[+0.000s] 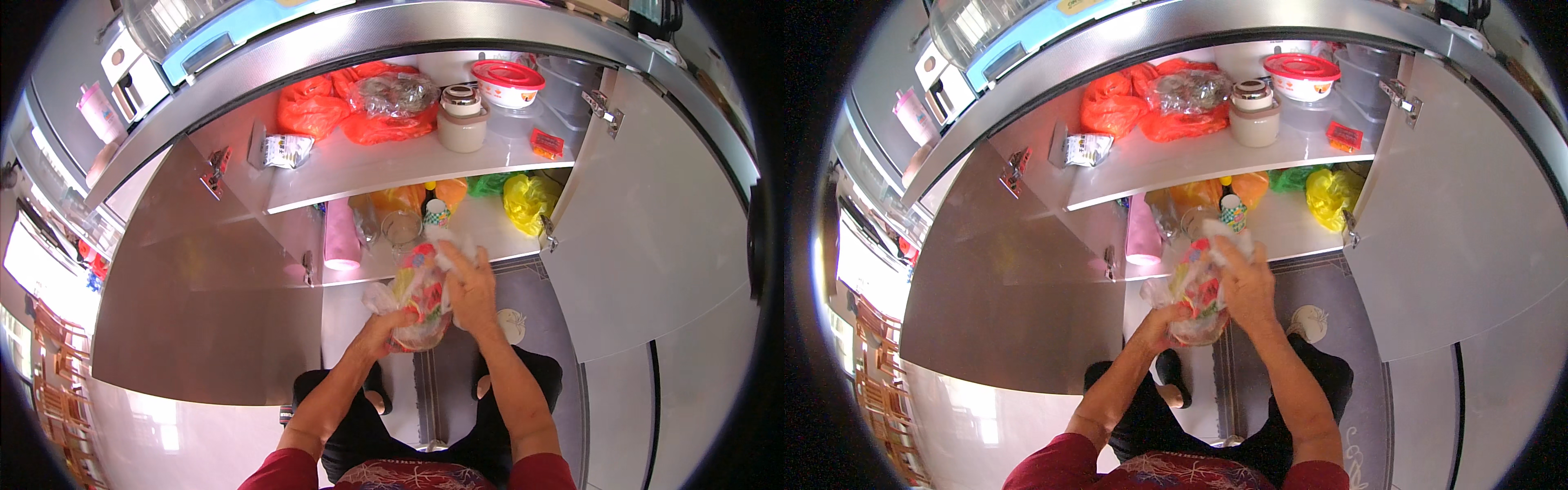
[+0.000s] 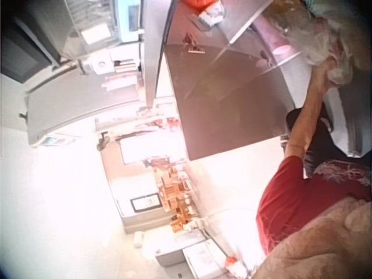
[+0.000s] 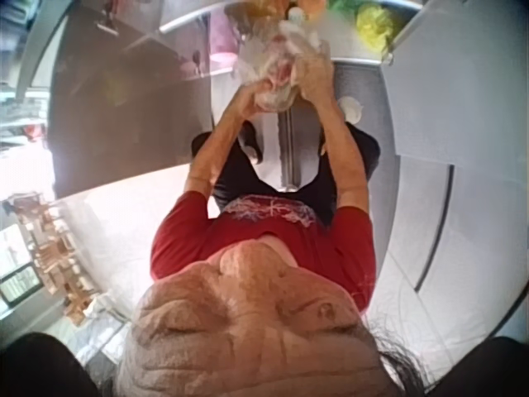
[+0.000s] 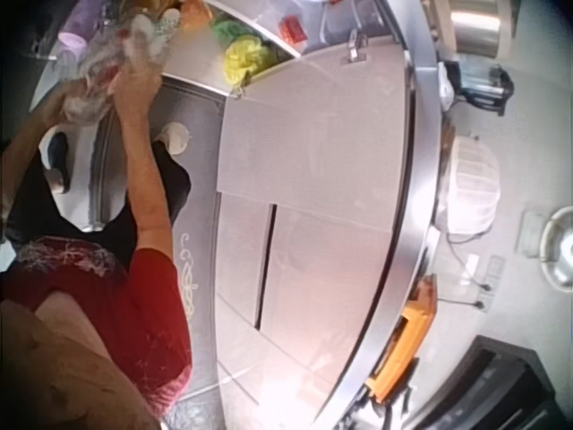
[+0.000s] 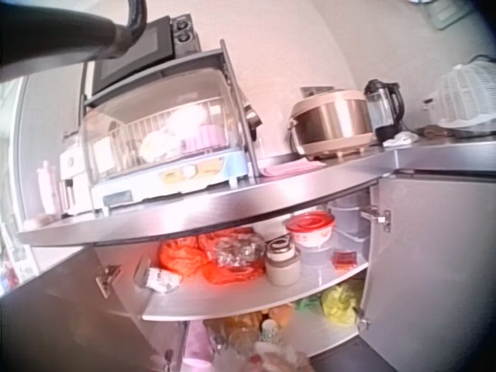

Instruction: The person wipes various items inside a kitchen cabinet using a white cloth. They clean a pink roll, a silver foil bag, a glass bowl, a dark bottle, a green and white carton, and a small plastic bag, placing each item back on the shelf after wiping.

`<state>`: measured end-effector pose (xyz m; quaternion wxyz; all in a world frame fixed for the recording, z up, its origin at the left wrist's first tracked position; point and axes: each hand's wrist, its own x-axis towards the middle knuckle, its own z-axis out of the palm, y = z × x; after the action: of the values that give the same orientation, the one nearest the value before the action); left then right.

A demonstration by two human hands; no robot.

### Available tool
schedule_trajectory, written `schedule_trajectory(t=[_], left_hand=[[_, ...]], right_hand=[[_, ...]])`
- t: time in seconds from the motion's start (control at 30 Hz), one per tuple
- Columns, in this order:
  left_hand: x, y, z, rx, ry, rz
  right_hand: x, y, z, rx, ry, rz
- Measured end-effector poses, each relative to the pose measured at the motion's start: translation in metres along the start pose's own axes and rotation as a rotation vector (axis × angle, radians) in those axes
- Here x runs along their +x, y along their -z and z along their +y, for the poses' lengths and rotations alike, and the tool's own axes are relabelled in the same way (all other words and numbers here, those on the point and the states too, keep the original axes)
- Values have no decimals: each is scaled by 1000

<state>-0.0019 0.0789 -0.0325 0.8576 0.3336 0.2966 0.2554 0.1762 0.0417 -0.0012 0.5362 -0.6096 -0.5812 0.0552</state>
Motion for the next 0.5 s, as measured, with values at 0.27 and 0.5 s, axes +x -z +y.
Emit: schedule_trajectory(t=[0.27,0.5], left_hand=[[-1,-12,1,447,-191,75],[-4,-2,1,170,-73,39]], right_hand=[[-9,17,-36,-209,311,-147],[10,31,10,-127,-111,66]])
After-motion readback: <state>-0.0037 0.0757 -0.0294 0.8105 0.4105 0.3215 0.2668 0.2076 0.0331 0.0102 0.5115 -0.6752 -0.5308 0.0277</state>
